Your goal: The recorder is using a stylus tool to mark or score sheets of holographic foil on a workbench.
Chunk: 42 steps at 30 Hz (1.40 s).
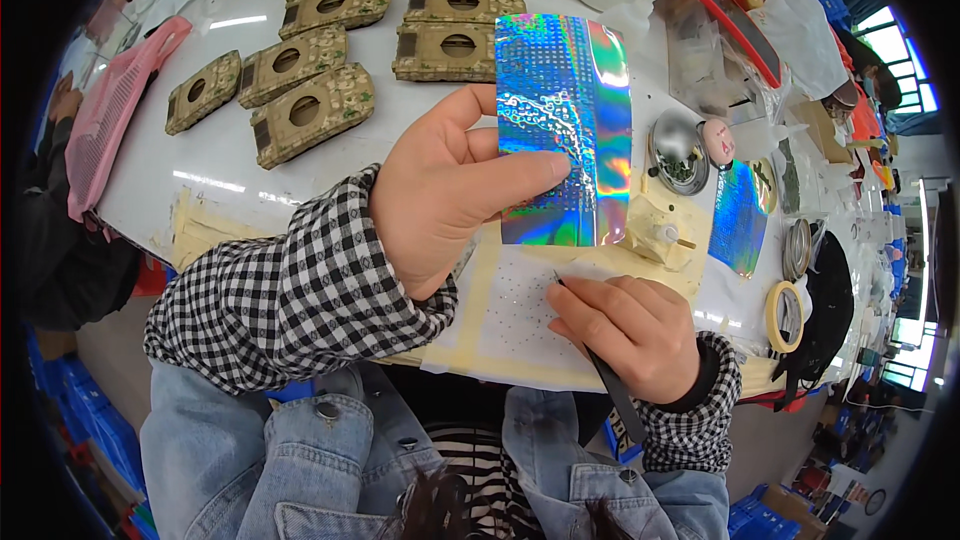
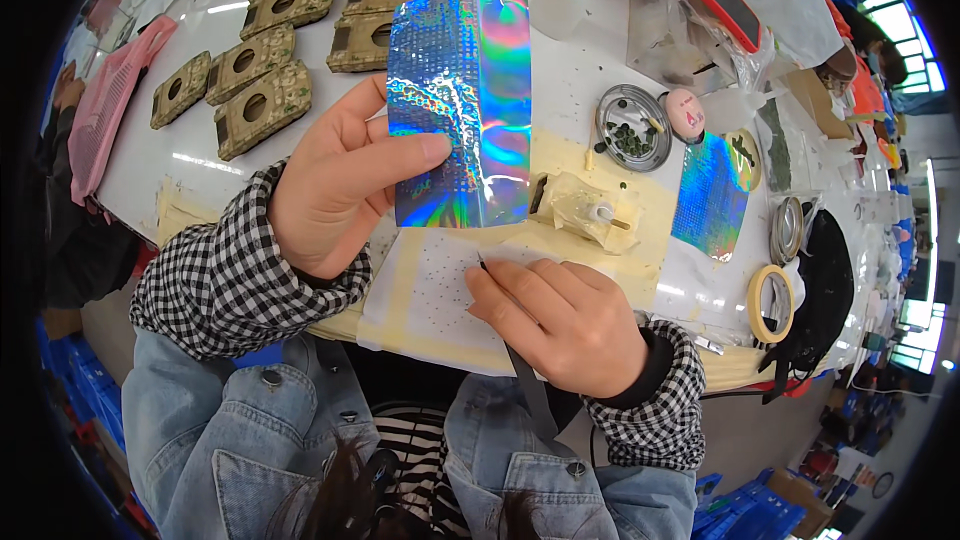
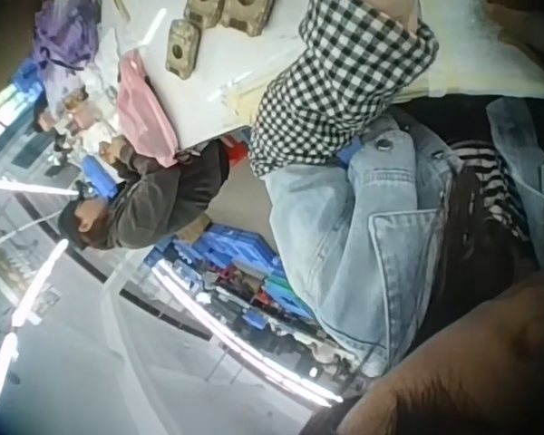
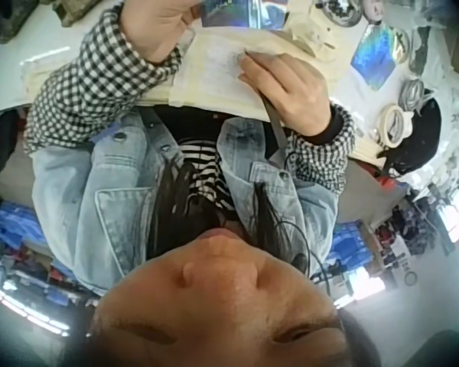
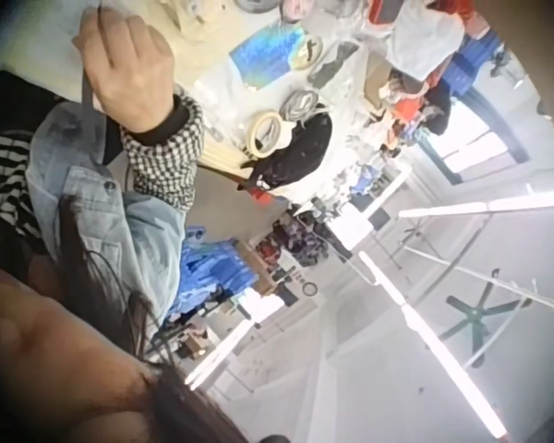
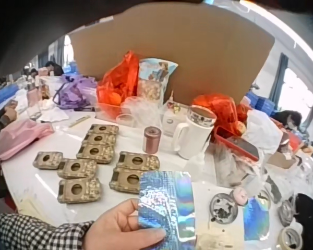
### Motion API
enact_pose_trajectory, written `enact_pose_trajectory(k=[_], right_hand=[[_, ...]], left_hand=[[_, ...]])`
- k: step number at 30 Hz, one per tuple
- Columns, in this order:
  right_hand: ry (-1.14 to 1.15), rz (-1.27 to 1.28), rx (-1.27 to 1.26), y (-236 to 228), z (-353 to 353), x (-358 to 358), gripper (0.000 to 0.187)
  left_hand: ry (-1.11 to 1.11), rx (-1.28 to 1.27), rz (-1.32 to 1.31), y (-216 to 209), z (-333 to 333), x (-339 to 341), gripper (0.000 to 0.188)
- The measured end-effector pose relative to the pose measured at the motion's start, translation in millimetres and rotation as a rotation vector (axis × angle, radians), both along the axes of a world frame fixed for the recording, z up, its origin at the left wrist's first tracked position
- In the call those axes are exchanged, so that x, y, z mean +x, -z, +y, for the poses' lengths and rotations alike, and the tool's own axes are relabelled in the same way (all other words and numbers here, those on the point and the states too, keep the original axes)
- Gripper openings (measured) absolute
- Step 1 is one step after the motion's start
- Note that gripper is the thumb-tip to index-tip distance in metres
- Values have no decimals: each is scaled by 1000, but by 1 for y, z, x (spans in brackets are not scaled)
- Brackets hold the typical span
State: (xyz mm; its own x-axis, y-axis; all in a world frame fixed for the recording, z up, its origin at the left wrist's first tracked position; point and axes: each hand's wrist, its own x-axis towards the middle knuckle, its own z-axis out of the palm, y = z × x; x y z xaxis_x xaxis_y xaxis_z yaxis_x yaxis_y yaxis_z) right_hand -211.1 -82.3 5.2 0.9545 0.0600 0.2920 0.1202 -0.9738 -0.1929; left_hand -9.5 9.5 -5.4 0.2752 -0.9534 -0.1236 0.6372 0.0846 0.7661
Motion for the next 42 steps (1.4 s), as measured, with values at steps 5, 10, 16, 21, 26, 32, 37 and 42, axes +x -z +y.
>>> enact_pose_trajectory(k=[5,10,16,21,26,32,37,42], right_hand=[[-26,66,-35,0,0,1,32],[-26,97,-18,0,-1,0,30],[6,0,80,1,-3,-1,29],[26,-84,125,-6,-3,-1,35],[99,-285,288,-15,1,-13,42],[143,-396,273,-14,-2,-17,43],[117,-337,220,-18,-7,-12,39],[114,-321,230,-15,-6,-10,38]], left_hand=[[-6,8,-8,-1,1,0,45],[-63,24,24,-3,-1,-2,44],[-45,27,21,-2,-1,0,44],[10,30,0,-2,2,1,41],[86,18,27,-4,3,-2,40],[219,78,16,-7,3,-9,42],[254,57,47,-5,4,-12,43],[237,84,80,-8,5,-16,41]])
